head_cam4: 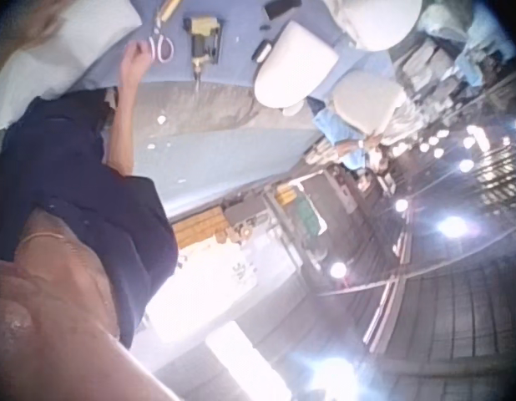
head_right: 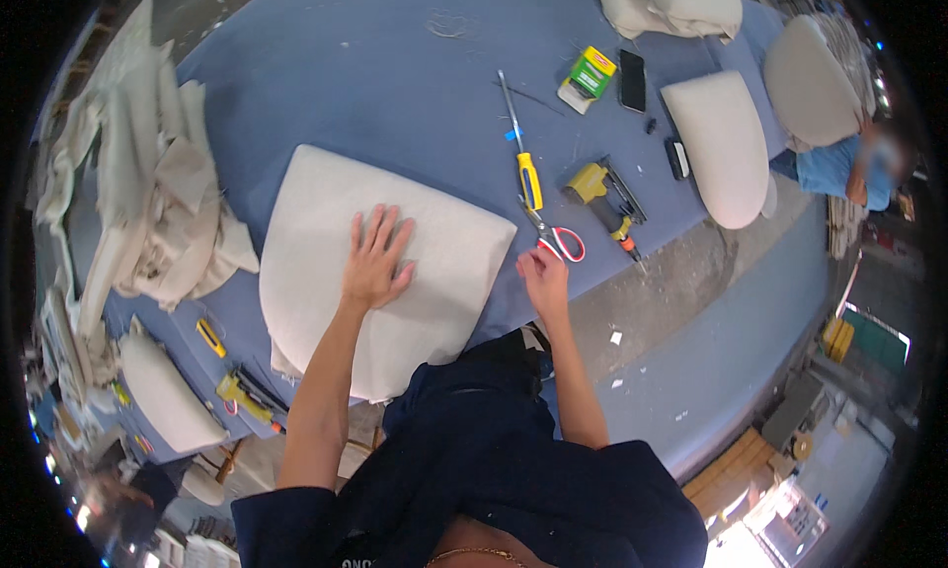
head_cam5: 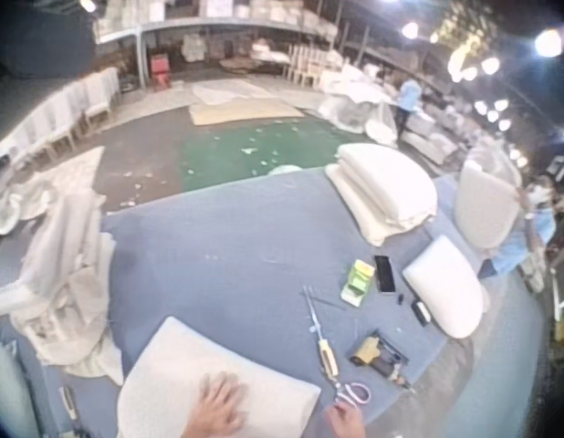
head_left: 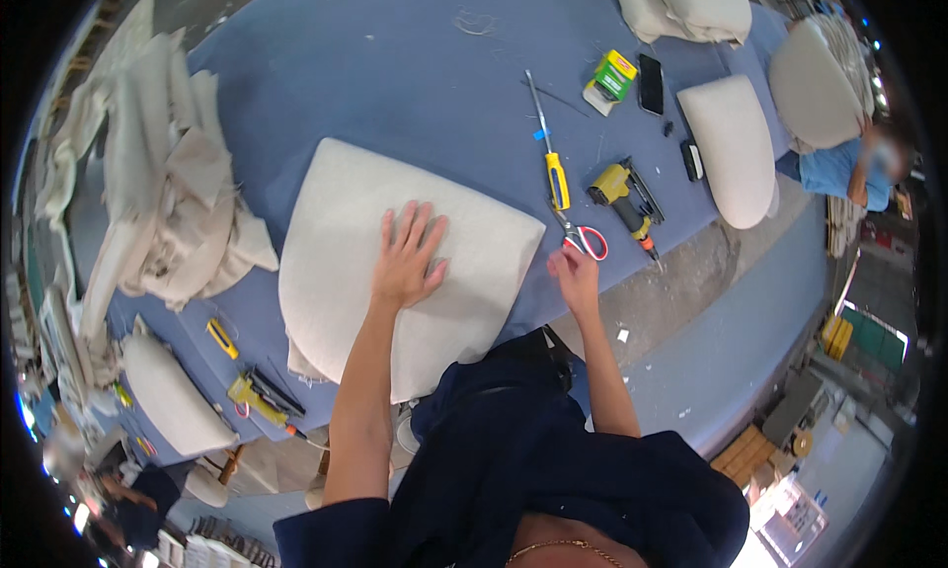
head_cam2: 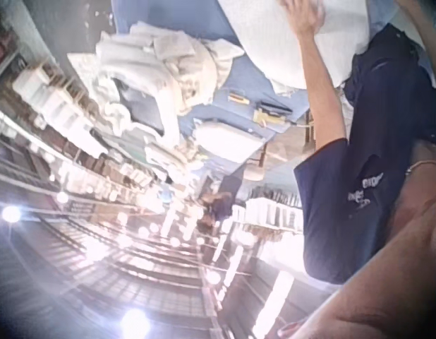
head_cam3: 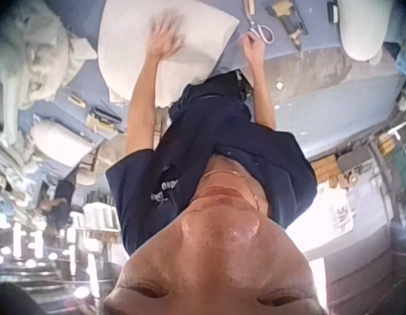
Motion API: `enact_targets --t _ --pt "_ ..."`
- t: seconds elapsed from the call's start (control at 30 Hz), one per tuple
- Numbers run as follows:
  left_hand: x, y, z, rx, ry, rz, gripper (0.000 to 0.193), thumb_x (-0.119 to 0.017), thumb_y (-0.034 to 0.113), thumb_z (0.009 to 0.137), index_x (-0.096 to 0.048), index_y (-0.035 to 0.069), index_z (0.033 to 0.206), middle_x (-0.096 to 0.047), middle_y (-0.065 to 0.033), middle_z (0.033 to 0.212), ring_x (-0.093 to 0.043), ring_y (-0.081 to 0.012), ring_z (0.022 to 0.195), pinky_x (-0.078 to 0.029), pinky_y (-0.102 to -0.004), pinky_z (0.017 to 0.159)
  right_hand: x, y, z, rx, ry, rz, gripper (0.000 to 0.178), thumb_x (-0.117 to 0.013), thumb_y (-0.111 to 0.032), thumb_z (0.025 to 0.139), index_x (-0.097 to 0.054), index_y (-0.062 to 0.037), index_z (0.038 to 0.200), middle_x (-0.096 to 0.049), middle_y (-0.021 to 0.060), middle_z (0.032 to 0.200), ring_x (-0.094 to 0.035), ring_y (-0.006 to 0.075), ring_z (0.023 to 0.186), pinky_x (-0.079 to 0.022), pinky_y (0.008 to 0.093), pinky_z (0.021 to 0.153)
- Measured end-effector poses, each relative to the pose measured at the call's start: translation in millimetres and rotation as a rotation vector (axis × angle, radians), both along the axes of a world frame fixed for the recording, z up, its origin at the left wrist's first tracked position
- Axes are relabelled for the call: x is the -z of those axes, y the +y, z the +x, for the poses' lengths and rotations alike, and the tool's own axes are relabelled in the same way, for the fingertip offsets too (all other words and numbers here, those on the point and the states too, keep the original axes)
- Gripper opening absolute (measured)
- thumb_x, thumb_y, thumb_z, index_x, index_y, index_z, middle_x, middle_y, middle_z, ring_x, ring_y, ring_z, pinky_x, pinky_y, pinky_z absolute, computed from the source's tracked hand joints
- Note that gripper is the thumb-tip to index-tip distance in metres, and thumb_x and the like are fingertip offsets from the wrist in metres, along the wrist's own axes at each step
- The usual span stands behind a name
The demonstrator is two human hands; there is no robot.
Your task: The person is upholstering a chair seat by hand. They wrap a piece of fabric around a foam cushion, pull it tight, and secure it to the underside of the seat frame using a staple gun. They also use scissors to trim excess fabric and a screwdriver to adjust the cushion.
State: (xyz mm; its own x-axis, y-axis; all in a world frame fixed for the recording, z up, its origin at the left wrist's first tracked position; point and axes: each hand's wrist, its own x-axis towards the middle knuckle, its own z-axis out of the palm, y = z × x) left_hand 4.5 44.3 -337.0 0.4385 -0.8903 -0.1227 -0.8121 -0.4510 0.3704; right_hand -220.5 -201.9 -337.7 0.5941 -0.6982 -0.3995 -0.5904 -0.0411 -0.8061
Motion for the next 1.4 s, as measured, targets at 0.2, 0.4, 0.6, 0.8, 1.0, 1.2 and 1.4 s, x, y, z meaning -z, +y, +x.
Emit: enact_targets --t 0.2,0.4,0.6,0.8,1.0,1.2,1.4 --pt "22.9 1.0 2.3 -0.005 0.086 0.043 0.079 -0.061 0.041 0.086 -0.032 0.021 0.158 -0.022 -0.0114 0.166 -0.014 -0.0324 0.155 -0.005 -0.0589 0.124 0.3 -94.0 109.0 -0.159 0.052 -0.410 0.020 -0.061 -0.018 0.096 -0.070 -0.0003 0.094 -0.070 0.0122 0.077 -0.068 0.0211 0.071 -0.051 0.0347 0.066" --pt "16.4 2.8 9.7 0.014 0.102 0.060 0.077 -0.058 0.045 0.090 -0.031 0.021 0.158 -0.025 -0.0083 0.166 -0.016 -0.0289 0.155 -0.008 -0.0564 0.125 48.6 -202.4 216.8 -0.524 0.508 -1.018 0.028 -0.069 -0.025 0.085 -0.069 -0.0064 0.106 -0.072 0.0182 0.103 -0.070 0.0383 0.095 -0.057 0.0489 0.082" --pt "25.0 10.6 9.0 -0.017 0.098 -0.062 0.075 -0.060 0.043 0.089 -0.034 0.021 0.156 -0.026 -0.0060 0.165 -0.019 -0.0252 0.154 -0.013 -0.0523 0.126 51.0 -244.3 257.4 -0.908 0.626 -1.056 0.023 -0.067 -0.018 0.083 -0.062 0.0003 0.096 -0.069 0.0243 0.098 -0.071 0.0415 0.087 -0.058 0.0502 0.078" --pt "24.9 14.8 10.7 -0.007 0.122 -0.098 0.070 -0.059 0.040 0.090 -0.037 0.018 0.152 -0.029 -0.0082 0.163 -0.020 -0.0264 0.154 -0.013 -0.0516 0.127 -18.5 -123.1 332.6 -0.555 -0.162 -0.089 0.013 -0.067 -0.002 0.088 -0.054 -0.0002 0.087 -0.063 0.0094 0.077 -0.073 0.0253 0.074 -0.059 0.0324 0.066" --pt "27.9 14.5 11.0 -0.009 0.099 -0.093 0.072 -0.060 0.042 0.088 -0.037 0.019 0.153 -0.029 -0.0070 0.163 -0.021 -0.0257 0.154 -0.013 -0.0516 0.127 -22.0 61.2 421.3 -0.889 -0.325 0.405 0.019 -0.064 -0.001 0.091 -0.064 0.0031 0.109 -0.068 0.0096 0.087 -0.075 0.0221 0.079 -0.060 0.0297 0.070" --pt "34.6 16.4 8.8 -0.005 0.087 -0.111 0.075 -0.062 0.043 0.086 -0.036 0.021 0.153 -0.030 -0.0060 0.164 -0.023 -0.0254 0.153 -0.013 -0.0510 0.127 5.5 111.0 468.5 -1.242 -0.169 0.309 0.011 -0.065 -0.004 0.090 -0.068 0.0059 0.095 -0.071 0.0097 0.083 -0.075 0.0190 0.080 -0.060 0.0281 0.073" --pt "36.9 16.2 7.9 -0.024 0.096 -0.169 0.071 -0.064 0.041 0.085 -0.042 0.019 0.148 -0.033 -0.0064 0.161 -0.024 -0.0255 0.153 -0.015 -0.0502 0.126 18.9 116.3 485.0 -1.399 -0.079 0.267 0.012 -0.067 -0.006 0.090 -0.070 0.0044 0.096 -0.071 0.0081 0.081 -0.072 0.0149 0.077 -0.058 0.0274 0.073"
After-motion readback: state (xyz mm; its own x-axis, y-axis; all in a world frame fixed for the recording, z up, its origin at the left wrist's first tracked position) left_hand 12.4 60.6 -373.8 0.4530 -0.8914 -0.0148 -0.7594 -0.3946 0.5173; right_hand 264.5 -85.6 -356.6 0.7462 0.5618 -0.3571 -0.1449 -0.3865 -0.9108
